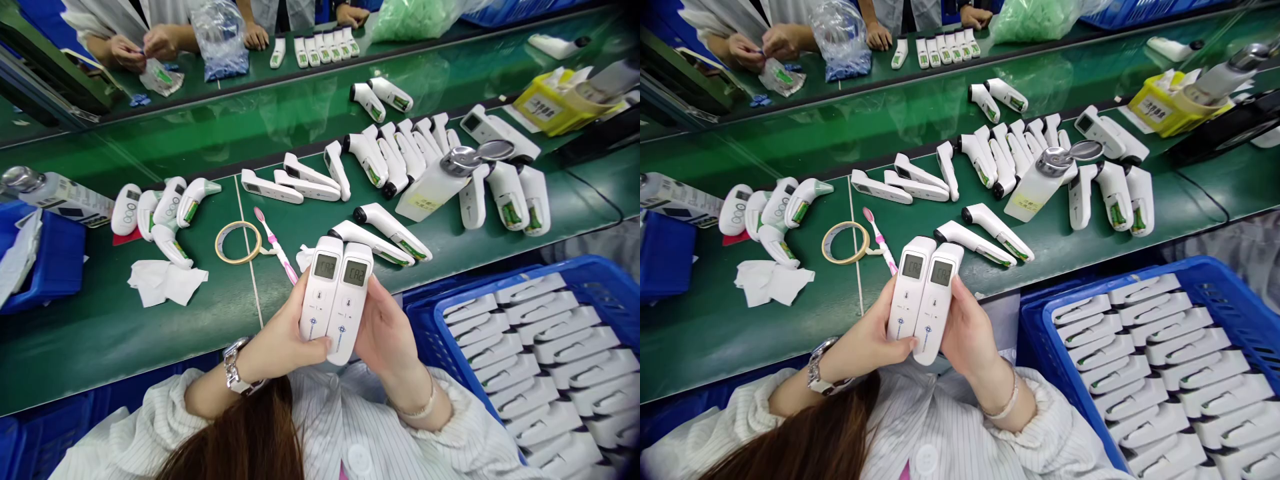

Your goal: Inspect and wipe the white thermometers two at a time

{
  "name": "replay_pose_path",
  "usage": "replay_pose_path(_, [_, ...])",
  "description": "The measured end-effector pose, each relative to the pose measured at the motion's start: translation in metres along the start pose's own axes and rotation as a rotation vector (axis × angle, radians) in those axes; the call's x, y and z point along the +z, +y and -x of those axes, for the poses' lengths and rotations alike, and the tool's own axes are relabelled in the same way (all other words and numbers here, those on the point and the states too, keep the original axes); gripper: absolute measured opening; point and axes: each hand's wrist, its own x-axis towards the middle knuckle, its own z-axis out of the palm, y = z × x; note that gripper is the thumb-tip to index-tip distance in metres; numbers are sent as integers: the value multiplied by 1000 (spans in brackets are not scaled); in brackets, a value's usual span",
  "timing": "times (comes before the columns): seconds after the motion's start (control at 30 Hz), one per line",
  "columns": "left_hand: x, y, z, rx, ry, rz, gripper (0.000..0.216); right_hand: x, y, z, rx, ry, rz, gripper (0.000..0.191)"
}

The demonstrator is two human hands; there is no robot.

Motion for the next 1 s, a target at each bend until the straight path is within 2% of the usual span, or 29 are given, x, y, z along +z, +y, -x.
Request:
replay_pose_path(0.17, [-2, -9, 1, 12, -5, 42, 104, -2, 4, -6, -62, 0, 33, 31])
replay_pose_path(0.27, [-7, -15, 1, -10, 7, 139, 101, -13, -1, -16, -121, -14, 219, 38])
replay_pose_path(0.33, [-12, -19, 1, -15, 39, 205, 100, -25, -12, -23, -266, -9, 463, 36])
replay_pose_path(0.47, [-21, -22, 0, -51, 139, 282, 97, -44, -42, -34, -770, 187, 1062, 21])
replay_pose_path(0.53, [-23, -21, -1, -58, 192, 291, 95, -45, -50, -39, -916, 174, 1270, 20])
replay_pose_path(0.6, [-25, -19, -2, -43, 252, 287, 92, -41, -48, -45, -929, 16, 1432, 24])
replay_pose_path(0.67, [-28, -18, -4, -23, 311, 279, 91, -36, -37, -53, -858, -194, 1602, 30])
replay_pose_path(0.73, [-30, -19, -5, -10, 350, 263, 89, -33, -23, -60, -794, -305, 1745, 30])
replay_pose_path(0.83, [-35, -21, -8, -2, 337, 222, 89, -35, -13, -65, -768, -260, 1796, 22])
replay_pose_path(0.93, [-37, -24, -12, -3, 296, 186, 90, -37, -17, -58, -787, -184, 1734, 25])
replay_pose_path(1.0, [-37, -28, -15, 5, 293, 177, 91, -36, -20, -50, -800, -203, 1666, 28])
